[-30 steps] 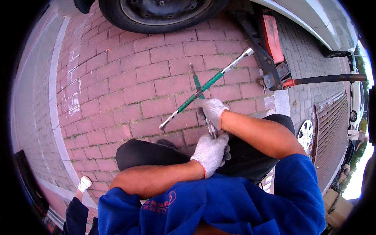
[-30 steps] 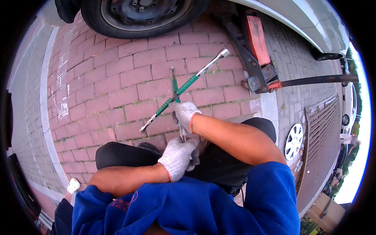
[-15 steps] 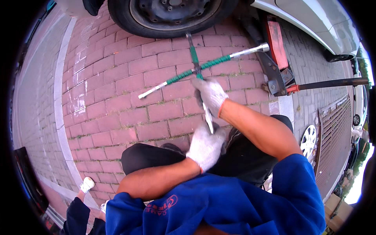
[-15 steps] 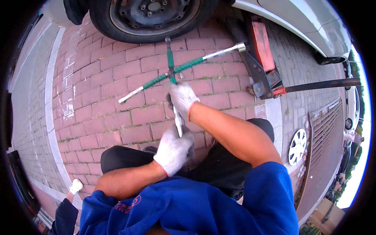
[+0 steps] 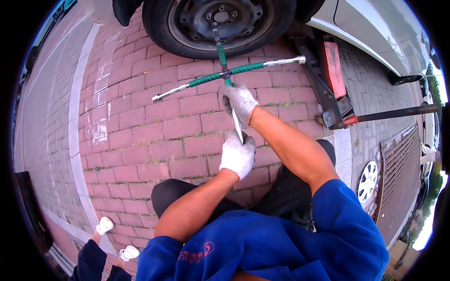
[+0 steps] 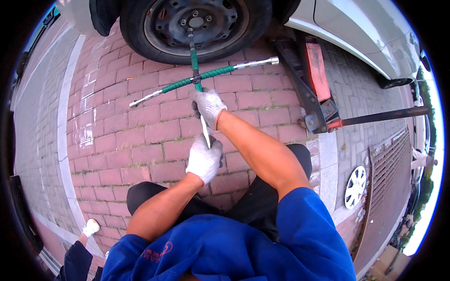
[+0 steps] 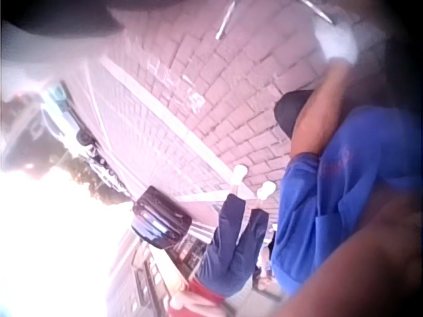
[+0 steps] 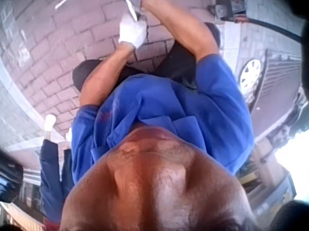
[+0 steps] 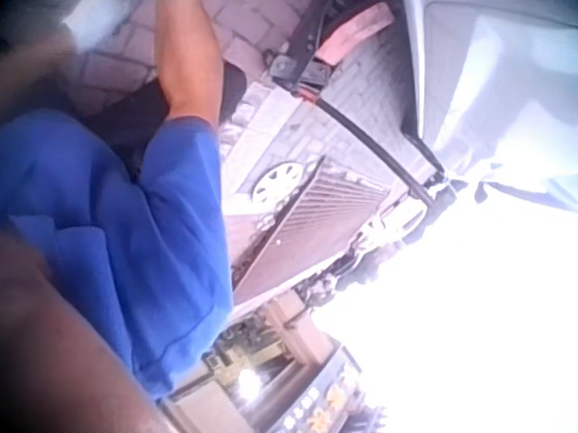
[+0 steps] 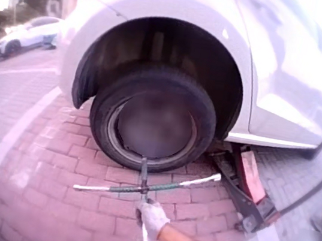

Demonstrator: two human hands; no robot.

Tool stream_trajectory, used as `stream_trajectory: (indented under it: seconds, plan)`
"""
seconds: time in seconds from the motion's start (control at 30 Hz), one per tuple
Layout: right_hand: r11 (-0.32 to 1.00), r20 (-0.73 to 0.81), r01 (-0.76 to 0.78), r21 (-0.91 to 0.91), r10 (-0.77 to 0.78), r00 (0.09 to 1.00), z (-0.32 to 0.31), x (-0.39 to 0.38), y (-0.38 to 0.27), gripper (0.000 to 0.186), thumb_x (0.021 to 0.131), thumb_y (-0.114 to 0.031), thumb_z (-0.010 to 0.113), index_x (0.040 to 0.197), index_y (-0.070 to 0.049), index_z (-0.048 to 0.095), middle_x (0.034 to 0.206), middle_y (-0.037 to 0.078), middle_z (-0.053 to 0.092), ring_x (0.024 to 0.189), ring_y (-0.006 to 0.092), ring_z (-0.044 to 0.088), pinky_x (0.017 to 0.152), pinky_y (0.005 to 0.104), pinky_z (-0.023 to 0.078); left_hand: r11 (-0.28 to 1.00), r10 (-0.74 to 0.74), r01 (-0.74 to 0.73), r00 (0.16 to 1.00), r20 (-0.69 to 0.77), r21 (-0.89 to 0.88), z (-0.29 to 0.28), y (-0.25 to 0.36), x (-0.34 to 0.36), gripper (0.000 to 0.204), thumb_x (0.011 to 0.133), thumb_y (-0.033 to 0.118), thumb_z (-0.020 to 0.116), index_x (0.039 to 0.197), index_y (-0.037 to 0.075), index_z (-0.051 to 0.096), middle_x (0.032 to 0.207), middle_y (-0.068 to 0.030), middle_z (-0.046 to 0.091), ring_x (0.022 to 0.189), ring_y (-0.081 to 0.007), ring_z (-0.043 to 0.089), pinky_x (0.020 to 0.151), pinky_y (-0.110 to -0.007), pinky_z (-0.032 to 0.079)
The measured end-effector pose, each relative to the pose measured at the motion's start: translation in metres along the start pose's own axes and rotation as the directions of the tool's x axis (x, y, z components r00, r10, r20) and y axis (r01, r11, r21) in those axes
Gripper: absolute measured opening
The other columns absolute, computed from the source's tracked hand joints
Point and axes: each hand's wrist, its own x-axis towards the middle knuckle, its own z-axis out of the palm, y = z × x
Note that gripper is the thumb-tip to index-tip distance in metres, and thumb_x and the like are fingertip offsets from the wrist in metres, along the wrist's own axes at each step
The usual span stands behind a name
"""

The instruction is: The person uses a floor jack to lift a white car, removes the hubcap by hand, and then uses a lug wrench to loosen and remove the lug nuts before pulling the tire off the hub.

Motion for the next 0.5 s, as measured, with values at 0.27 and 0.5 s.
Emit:
stream_trajectory:
  seconds: [0.27,0.5]
  plan:
    - [0.999,0.061,-0.042,0.007,0.041,0.997,-0.007,0.030,0.034,0.018,0.091,-0.023,0.065,0.090,-0.008,0.055,0.067,0.002,0.055,0.051,0.0144,0.052,0.045,0.0309,0.044,0.845,-0.037,0.115,0.987,-0.158,0.523,0.006,-0.018,0.017,0.029,0.094,0.021,0.055,0.109,-0.003,0.049,0.092,-0.0342,0.067,0.089,-0.0504,0.066,0.078,-0.057,0.051]
    - [0.858,-0.064,0.198,-0.475,-0.258,0.964,-0.024,0.053,0.028,0.029,0.094,-0.033,0.060,0.100,-0.005,0.058,0.079,0.011,0.063,0.068,0.0317,0.063,0.063,0.0442,0.052,0.984,0.129,-0.100,0.971,-0.199,0.149,0.002,-0.023,0.017,0.029,0.093,0.026,0.062,0.098,-0.002,0.055,0.082,-0.0252,0.065,0.076,-0.0429,0.066,0.074,-0.048,0.051]
